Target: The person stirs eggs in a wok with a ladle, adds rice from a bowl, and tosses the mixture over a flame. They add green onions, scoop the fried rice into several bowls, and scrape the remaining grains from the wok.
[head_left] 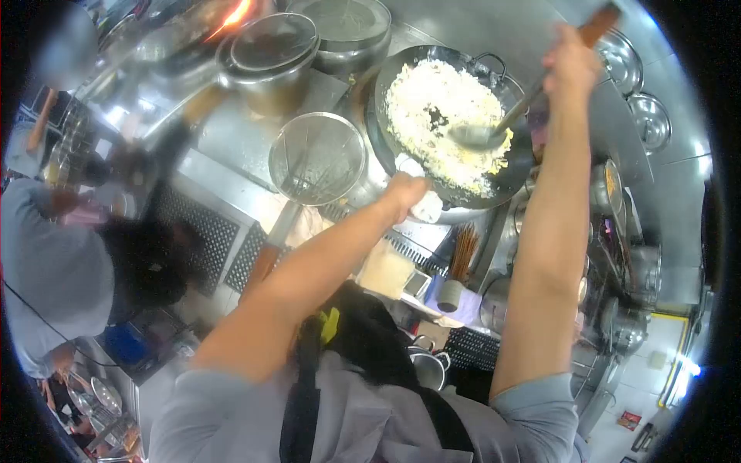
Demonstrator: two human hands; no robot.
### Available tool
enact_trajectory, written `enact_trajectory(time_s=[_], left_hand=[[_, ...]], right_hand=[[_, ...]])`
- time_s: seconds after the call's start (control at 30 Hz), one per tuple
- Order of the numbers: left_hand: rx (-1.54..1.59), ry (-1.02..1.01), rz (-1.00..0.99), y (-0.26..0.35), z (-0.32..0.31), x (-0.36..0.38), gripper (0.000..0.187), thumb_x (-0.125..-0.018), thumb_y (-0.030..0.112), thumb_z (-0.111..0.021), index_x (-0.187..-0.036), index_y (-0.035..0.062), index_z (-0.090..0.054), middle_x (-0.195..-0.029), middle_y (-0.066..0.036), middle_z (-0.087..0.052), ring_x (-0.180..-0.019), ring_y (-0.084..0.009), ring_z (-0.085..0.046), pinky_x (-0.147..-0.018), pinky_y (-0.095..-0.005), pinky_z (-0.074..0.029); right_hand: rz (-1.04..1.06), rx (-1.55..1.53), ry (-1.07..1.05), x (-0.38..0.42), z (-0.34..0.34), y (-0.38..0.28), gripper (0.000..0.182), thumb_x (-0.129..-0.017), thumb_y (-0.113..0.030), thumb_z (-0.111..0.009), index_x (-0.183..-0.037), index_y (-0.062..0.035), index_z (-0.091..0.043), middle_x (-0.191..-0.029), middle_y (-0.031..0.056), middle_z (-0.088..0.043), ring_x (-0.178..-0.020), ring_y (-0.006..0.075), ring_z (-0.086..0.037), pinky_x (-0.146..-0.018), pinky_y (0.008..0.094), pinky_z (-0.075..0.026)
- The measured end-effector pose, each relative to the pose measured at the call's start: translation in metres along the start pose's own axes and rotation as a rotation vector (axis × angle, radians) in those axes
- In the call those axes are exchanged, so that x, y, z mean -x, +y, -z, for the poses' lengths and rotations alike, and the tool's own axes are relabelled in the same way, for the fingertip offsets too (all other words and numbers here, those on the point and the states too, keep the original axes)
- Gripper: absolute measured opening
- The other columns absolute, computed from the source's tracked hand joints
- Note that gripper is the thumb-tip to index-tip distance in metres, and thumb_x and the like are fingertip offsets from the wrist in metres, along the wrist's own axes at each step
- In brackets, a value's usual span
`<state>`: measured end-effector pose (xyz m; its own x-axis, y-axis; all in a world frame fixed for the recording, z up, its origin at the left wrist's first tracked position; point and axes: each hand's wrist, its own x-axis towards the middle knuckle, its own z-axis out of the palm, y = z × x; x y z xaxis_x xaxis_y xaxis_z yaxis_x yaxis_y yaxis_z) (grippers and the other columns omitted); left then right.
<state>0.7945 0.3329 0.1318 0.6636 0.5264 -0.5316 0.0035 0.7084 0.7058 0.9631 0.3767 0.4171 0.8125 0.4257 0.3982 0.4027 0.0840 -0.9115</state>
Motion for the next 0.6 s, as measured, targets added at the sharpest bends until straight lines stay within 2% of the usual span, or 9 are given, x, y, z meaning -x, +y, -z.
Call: enact_trajectory(time_s=[0.1,0.2,0.27,0.33,0.4,0.47,0.5,0.57,0.6], left_hand=[[0.019,0.029,0.03,-0.008,0.0,0.005,0.027,-0.084,0.008,-0.056,-0.097,-0.0153,-0.057,-0.085,-0.023,-0.065,-0.072,-0.0335,-0.067,-0.062,-0.0432,-0.058],[-0.005,-0.001,0.048,-0.002,-0.001,0.001,0.024,-0.084,0.008,-0.055,-0.098,-0.0116,-0.059,-0.086,-0.02,-0.065,-0.072,-0.0323,-0.067,-0.06,-0.0432,-0.057],[0.046,-0.035,0.07,-0.01,0.0,0.006,0.021,-0.084,0.007,-0.054,-0.096,-0.0103,-0.059,-0.084,-0.02,-0.064,-0.072,-0.0319,-0.066,-0.06,-0.0437,-0.057],[0.116,-0.029,0.055,-0.002,-0.002,-0.001,0.02,-0.083,0.005,-0.055,-0.094,-0.0113,-0.059,-0.084,-0.021,-0.064,-0.071,-0.0322,-0.066,-0.06,-0.0441,-0.057],[0.172,0.018,0.07,0.003,-0.006,0.0,0.022,-0.08,0.002,-0.057,-0.094,-0.0145,-0.057,-0.085,-0.022,-0.063,-0.071,-0.0331,-0.066,-0.059,-0.0445,-0.056],[0.18,-0.055,0.101,-0.012,0.001,-0.017,0.025,-0.082,0.004,-0.056,-0.099,-0.0135,-0.055,-0.091,-0.022,-0.062,-0.075,-0.0345,-0.066,-0.061,-0.0469,-0.056],[0.189,-0.087,0.091,-0.014,0.003,-0.021,0.028,-0.083,0.006,-0.055,-0.103,-0.013,-0.054,-0.095,-0.023,-0.062,-0.078,-0.0349,-0.065,-0.062,-0.0479,-0.056],[0.16,0.023,0.188,-0.01,-0.013,0.04,0.028,-0.088,0.006,-0.051,-0.111,-0.0089,-0.05,-0.1,-0.022,-0.061,-0.081,-0.0341,-0.065,-0.069,-0.047,-0.057],[0.145,0.075,0.203,-0.002,-0.019,0.063,0.028,-0.09,0.007,-0.05,-0.115,-0.0068,-0.048,-0.102,-0.021,-0.06,-0.082,-0.0337,-0.065,-0.072,-0.0466,-0.058]], right_hand=[[0.103,-0.428,0.101,0.003,0.004,0.053,0.014,-0.083,-0.01,-0.061,-0.086,0.0041,-0.063,-0.054,0.0038,-0.049,-0.046,0.0148,-0.051,-0.045,0.0277,-0.043],[-0.052,-0.092,-0.052,-0.014,0.01,0.073,0.012,-0.082,-0.006,-0.06,-0.088,0.0037,-0.064,-0.054,0.0049,-0.051,-0.05,0.0165,-0.054,-0.05,0.0304,-0.048],[0.278,0.018,-0.142,-0.05,0.074,0.069,0.013,-0.085,-0.008,-0.056,-0.086,0.0041,-0.062,-0.056,0.0073,-0.055,-0.056,0.0194,-0.06,-0.053,0.0331,-0.051],[0.267,-0.215,-0.063,-0.116,0.135,0.065,0.016,-0.086,-0.008,-0.05,-0.091,0.0045,-0.058,-0.061,0.0075,-0.057,-0.056,0.0189,-0.059,-0.054,0.0332,-0.051],[0.163,0.085,0.068,-0.11,0.145,0.102,0.026,-0.088,-0.009,-0.044,-0.105,0.0064,-0.055,-0.076,0.0128,-0.06,-0.06,0.0227,-0.061,-0.057,0.0372,-0.053],[-0.093,-0.202,0.308,-0.024,0.087,0.102,0.035,-0.085,-0.006,-0.049,-0.117,0.0058,-0.055,-0.081,0.0172,-0.062,-0.058,0.0259,-0.063,-0.056,0.0405,-0.055],[-0.051,-0.212,0.175,-0.013,0.077,0.102,0.029,-0.081,-0.004,-0.054,-0.109,0.0032,-0.059,-0.079,0.0158,-0.062,-0.055,0.0242,-0.06,-0.053,0.0386,-0.054],[-0.132,-0.033,0.126,0.0,0.076,0.055,0.011,-0.081,-0.004,-0.053,-0.089,-0.0009,-0.061,-0.076,0.0128,-0.061,-0.058,0.0234,-0.06,-0.053,0.038,-0.05],[-0.164,0.049,0.097,0.0,0.073,0.026,0.009,-0.081,-0.005,-0.053,-0.079,-0.003,-0.061,-0.075,0.0113,-0.061,-0.059,0.0231,-0.06,-0.052,0.0377,-0.048]])
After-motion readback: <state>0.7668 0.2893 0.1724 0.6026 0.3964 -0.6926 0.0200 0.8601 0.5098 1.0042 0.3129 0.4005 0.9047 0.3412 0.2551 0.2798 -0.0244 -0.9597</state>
